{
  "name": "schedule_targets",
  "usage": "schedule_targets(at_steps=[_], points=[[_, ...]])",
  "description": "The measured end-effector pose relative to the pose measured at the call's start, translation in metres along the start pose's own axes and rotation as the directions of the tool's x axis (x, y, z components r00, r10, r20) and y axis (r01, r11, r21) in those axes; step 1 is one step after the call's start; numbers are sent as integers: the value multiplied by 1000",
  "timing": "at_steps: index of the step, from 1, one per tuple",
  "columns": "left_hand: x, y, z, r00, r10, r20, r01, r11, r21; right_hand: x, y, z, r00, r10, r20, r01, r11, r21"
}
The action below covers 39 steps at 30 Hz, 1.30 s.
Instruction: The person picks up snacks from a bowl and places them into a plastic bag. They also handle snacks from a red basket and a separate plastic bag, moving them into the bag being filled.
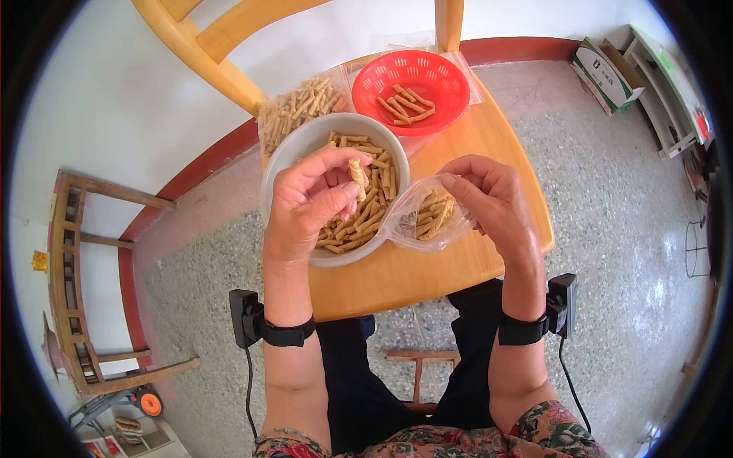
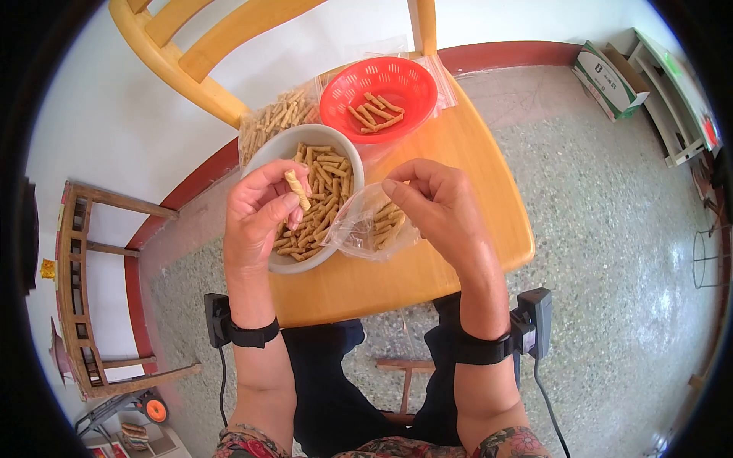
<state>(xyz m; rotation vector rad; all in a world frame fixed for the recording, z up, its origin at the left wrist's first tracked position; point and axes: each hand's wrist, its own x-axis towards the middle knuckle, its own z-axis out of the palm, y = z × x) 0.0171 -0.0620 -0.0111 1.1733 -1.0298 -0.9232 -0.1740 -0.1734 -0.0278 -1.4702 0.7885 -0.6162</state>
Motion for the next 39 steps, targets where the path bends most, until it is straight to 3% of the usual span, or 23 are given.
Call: schedule_targets(at_steps=[2, 4, 5, 7, 8, 11, 15, 17, 18, 20, 21, 23, 25, 28, 30, 33, 37, 39], points=[[0, -1, 0, 1000, 14, 13, -14, 1000, 6, 0, 1, 0, 1000, -11, 9, 11, 1000, 15], [1, -3, 1, 998, 53, -30, -59, 960, -275, -1, 1, 0, 1000, -9, 7, 9, 1000, 22], [2, -4, 2, 998, 54, -31, -61, 960, -273, -1, 0, 1, 1000, -10, 9, 10, 1000, 23], [6, -4, 4, 998, 54, -39, -66, 737, -673, -1, -4, 2, 1000, 28, -6, -28, 999, 21], [6, -5, 5, 999, 37, -25, -44, 679, -733, -1, -4, 3, 1000, 25, -4, -25, 999, 23], [6, -6, 9, 998, -44, -47, -11, 598, -801, -1, -3, 2, 1000, 27, 0, -27, 999, 27], [5, -9, 13, 992, -98, -73, 2, 608, -794, -2, 0, 1, 1000, 15, -1, -15, 1000, 20], [4, -6, 20, 984, -50, -172, -51, 841, -538, -2, 1, 1, 1000, 14, -11, -14, 1000, 10], [3, -4, 26, 985, -60, -164, -41, 834, -550, -1, 2, 1, 1000, 2, -6, -2, 1000, 16], [-3, 2, 42, 975, 15, -221, -62, 976, -208, -3, 2, 3, 1000, 7, -5, -7, 1000, 18], [-7, 4, 51, 976, -1, -218, -48, 975, -219, -5, 1, 4, 1000, 13, -2, -13, 999, 40], [-13, 6, 66, 991, 129, -37, -110, 940, 322, -5, 2, 2, 1000, 12, 1, -12, 998, 60], [-15, 7, 74, 994, 102, 40, -105, 781, 616, -4, 5, 2, 999, -39, 16, 38, 999, 32], [-15, 4, 75, 982, 184, 33, -153, 687, 710, -2, 8, 1, 998, -50, 28, 48, 996, 70], [-14, 15, 71, 982, 143, -126, -34, 780, 625, -4, 4, 1, 999, -40, 10, 39, 995, 90], [-5, 15, 47, 932, 273, -240, -83, 803, 591, 1, 5, 1, 998, -54, -19, 55, 995, 87], [0, 11, -1, 885, 273, -378, 0, 811, 585, -5, -9, 0, 999, -9, -53, 16, 993, 118], [-1, 5, -25, 885, 195, -422, 114, 790, 603, -4, -7, -4, 999, -21, -40, 27, 988, 153]])
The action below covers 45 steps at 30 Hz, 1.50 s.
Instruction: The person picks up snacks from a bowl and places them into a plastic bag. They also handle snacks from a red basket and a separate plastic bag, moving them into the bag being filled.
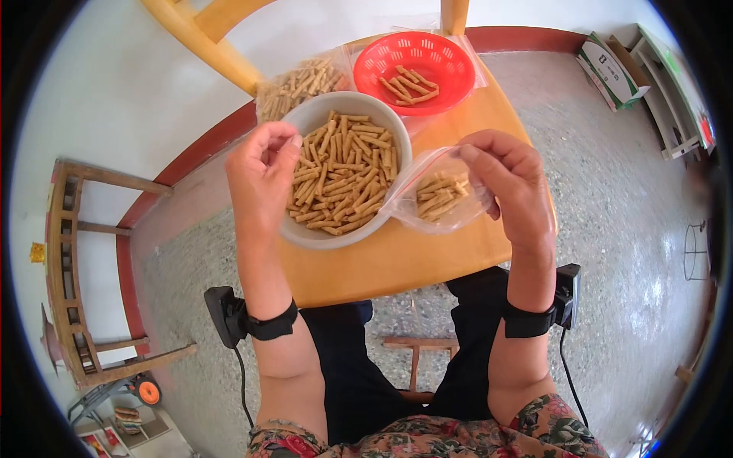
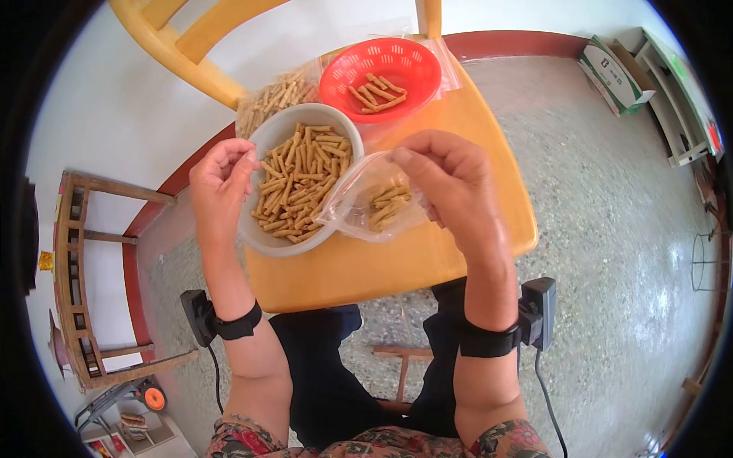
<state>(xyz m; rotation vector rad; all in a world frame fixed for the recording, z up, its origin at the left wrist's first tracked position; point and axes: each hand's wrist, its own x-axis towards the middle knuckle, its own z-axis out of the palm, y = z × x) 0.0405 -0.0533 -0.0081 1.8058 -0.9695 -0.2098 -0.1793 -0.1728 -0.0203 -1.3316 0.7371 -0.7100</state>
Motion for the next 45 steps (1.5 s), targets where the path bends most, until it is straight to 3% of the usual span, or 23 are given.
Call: schedule_targets(at_steps=[2, 4, 8, 11, 13, 20, 23, 25, 26, 27, 28, 29, 31, 32, 34, 41, 43, 45], points=[[5, -20, -8, 1000, -17, 26, 17, 999, 35, 2, 3, -5, 1000, 13, 22, -16, 990, 143], [6, -33, -11, 981, -60, 187, -3, 948, 319, 3, 5, -1, 1000, 9, -21, -7, 995, 98], [4, -39, -9, 956, -89, 278, -30, 917, 398, 2, 3, 3, 997, 22, -69, -23, 1000, -7], [0, -34, -9, 939, -63, 338, -128, 849, 513, 2, 3, 3, 999, 28, -40, -29, 999, -37], [-3, -33, -6, 928, 35, 370, -285, 706, 649, 3, 4, 2, 999, 32, -33, -33, 998, -57], [-1, -30, -1, 929, -24, 369, -252, 689, 680, 3, 3, 2, 999, 22, -32, -22, 1000, -1], [-1, -30, 0, 938, 15, 347, -238, 753, 613, 3, 4, 3, 999, 23, -24, -24, 1000, -20], [-1, -25, 2, 950, -57, 305, -72, 915, 397, 3, 4, 3, 1000, 16, -24, -17, 999, -41], [-1, -20, 2, 950, -52, 307, -77, 916, 394, 3, 4, 3, 999, 27, -21, -27, 1000, -14], [-2, -13, 1, 937, -58, 345, 24, 995, 102, 3, 4, 3, 999, 38, -18, -37, 999, 14], [-3, -5, 0, 922, -51, 385, 135, 971, -196, 3, 4, 3, 999, 33, -22, -33, 999, 13], [-4, 1, 0, 921, -44, 387, 131, 971, -200, 3, 4, 3, 999, 36, -13, -36, 999, 16], [-6, 9, 1, 907, 64, 416, 171, 848, -502, 3, 4, 3, 999, 37, -9, -36, 999, 18], [-7, 10, 3, 906, 68, 418, 169, 847, -505, 3, 4, 3, 999, 42, -10, -42, 999, 15], [-9, 13, 9, 888, 147, 436, 212, 711, -671, 3, 5, 3, 999, 48, -15, -48, 999, 11], [-17, 22, 29, 872, 156, 465, 288, 604, -743, 4, 7, 3, 999, 41, 4, -41, 999, 3], [-17, 21, 33, 878, 135, 459, 362, 440, -822, 4, 8, 3, 1000, 31, 3, -31, 1000, -5], [-17, 21, 37, 875, 139, 464, 378, 404, -833, 5, 8, 4, 1000, 25, 6, -25, 1000, 11]])
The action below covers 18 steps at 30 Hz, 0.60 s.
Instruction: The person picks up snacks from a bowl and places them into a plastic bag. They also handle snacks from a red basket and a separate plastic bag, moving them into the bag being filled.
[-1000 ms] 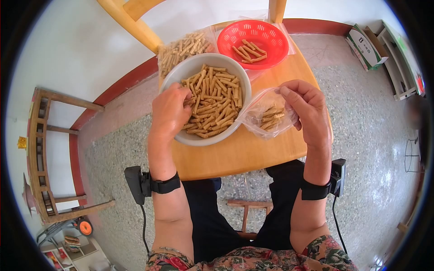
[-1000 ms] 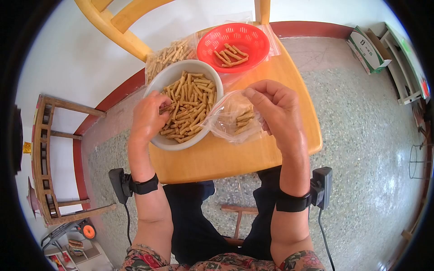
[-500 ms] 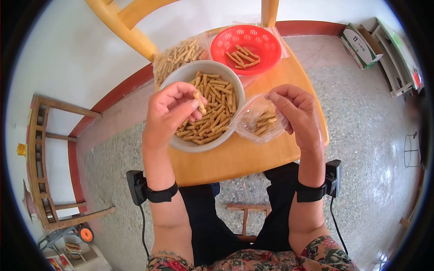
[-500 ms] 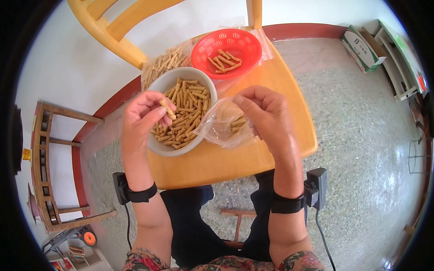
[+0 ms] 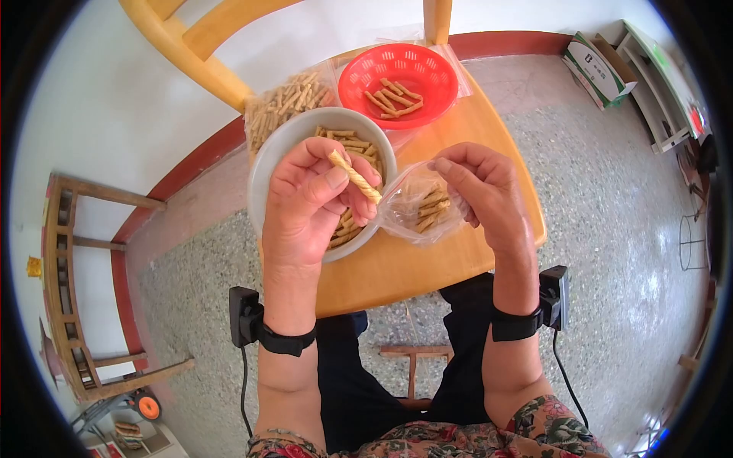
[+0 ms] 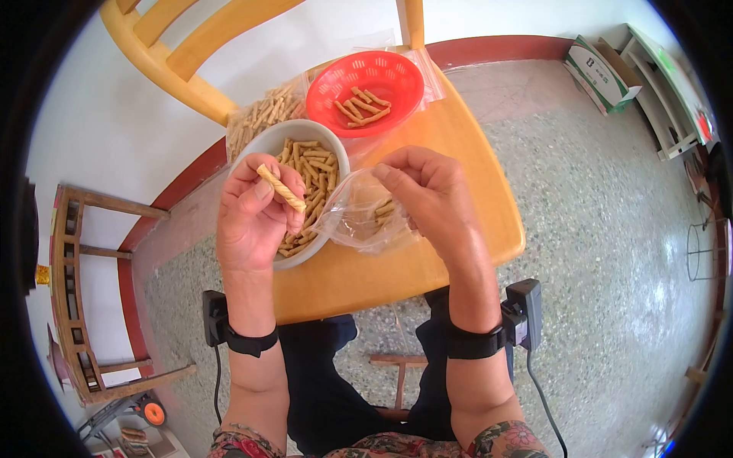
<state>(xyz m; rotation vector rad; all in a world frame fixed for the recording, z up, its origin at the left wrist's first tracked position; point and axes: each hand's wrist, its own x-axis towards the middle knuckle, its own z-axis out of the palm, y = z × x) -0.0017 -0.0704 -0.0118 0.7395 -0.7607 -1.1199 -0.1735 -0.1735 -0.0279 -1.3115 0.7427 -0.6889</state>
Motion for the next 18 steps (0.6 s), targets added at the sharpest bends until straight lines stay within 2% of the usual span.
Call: schedule_targets(at_steps=[2, 5, 7, 8, 10, 11, 13, 14, 15, 16, 17, 18], points=[[1, -3, 2, 1000, -2, 6, 3, 999, -40, -1, -2, -1, 1000, 8, 4, -8, 1000, 7], [0, -5, 7, 997, -30, -64, 25, 997, -69, -1, -3, -1, 1000, 23, 8, -23, 1000, 5], [0, -4, 12, 993, -34, -112, 38, 999, 31, -1, -3, -2, 1000, 29, -1, -29, 1000, -5], [-1, -5, 16, 993, -40, -109, 43, 999, 26, -1, -4, -2, 999, 40, 1, -40, 999, -12], [-2, -8, 26, 985, 4, -172, 23, 988, 155, -2, -5, -1, 998, 59, -9, -59, 998, -25], [-3, -8, 32, 986, -7, -168, 32, 989, 143, -2, -4, -1, 999, 49, -8, -49, 999, -18], [-6, -10, 41, 983, 40, -182, 46, 893, 448, -1, -1, 0, 999, 44, -14, -44, 999, -16], [-6, -15, 44, 979, 76, -187, 38, 842, 538, -1, 2, 2, 1000, 8, -17, -8, 1000, -18], [-8, -17, 47, 980, 72, -188, 41, 844, 535, 0, 3, 3, 999, -30, -17, 30, 999, -20], [-9, -19, 48, 986, 118, -115, 11, 648, 762, 0, 4, 3, 999, -27, -18, 27, 999, -21], [-10, -21, 50, 990, 140, -32, -26, 394, 919, 0, 4, 2, 999, -39, -13, 39, 999, -25], [-9, -26, 50, 978, 203, 43, -104, 302, 948, 1, 5, 2, 999, -50, -7, 50, 998, -30]])
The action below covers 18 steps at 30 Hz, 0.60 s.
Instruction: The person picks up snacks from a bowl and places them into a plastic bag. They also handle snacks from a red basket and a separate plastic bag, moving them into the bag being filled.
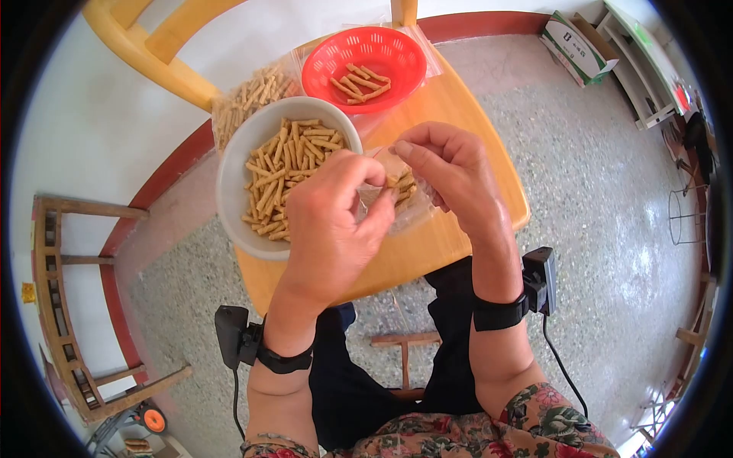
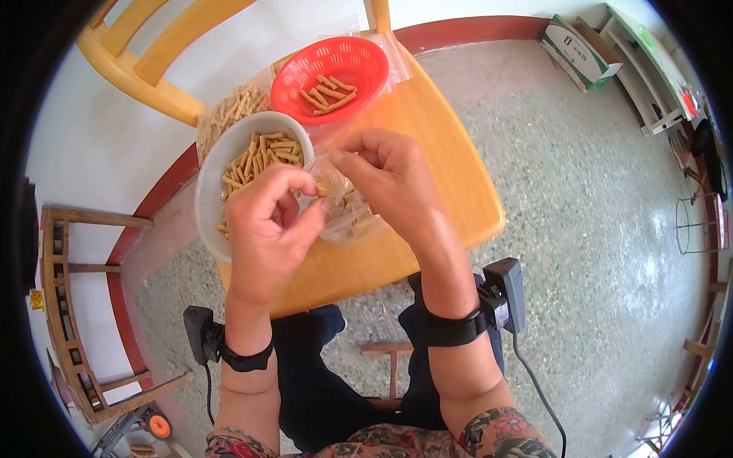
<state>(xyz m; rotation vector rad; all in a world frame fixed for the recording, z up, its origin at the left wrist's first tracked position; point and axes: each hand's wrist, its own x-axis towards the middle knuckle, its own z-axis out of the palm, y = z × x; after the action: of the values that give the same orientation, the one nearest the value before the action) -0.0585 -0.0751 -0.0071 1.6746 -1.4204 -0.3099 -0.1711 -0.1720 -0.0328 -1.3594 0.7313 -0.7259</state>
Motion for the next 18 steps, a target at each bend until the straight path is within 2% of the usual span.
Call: schedule_targets(at_steps=[1, 3, 4, 7, 9, 11, 15, 17, 18], points=[[-1, 0, 4, 1000, -6, 1, 6, 1000, -2, 0, 1, 0, 1000, 5, 2, -5, 1000, -1], [-2, -1, 9, 997, 76, 25, -79, 978, 193, 1, 4, -1, 1000, -23, 14, 23, 1000, 11], [-2, -4, 12, 990, 134, 40, -139, 970, 198, 1, 4, -1, 1000, -20, 15, 20, 1000, 10], [-2, -3, 9, 997, 70, -26, -64, 981, 184, 0, 1, 0, 999, -35, 19, 34, 999, 30], [2, -4, -3, 991, 98, -88, -81, 980, 181, -1, -4, -1, 1000, -9, -8, 9, 1000, 23], [6, -4, -21, 980, -21, -198, 23, 1000, 6, -2, -5, -1, 1000, -2, -12, 2, 1000, 24], [11, -24, -54, 936, -87, -341, 89, 996, -8, -2, -6, -1, 1000, 13, -25, -13, 1000, -9], [12, -43, -71, 889, -182, -421, 181, 983, -41, -2, -7, 0, 1000, 8, -10, -8, 1000, -3], [12, -51, -78, 886, -225, -406, 240, 971, -14, -2, -9, 0, 999, 34, -12, -34, 999, -1]])
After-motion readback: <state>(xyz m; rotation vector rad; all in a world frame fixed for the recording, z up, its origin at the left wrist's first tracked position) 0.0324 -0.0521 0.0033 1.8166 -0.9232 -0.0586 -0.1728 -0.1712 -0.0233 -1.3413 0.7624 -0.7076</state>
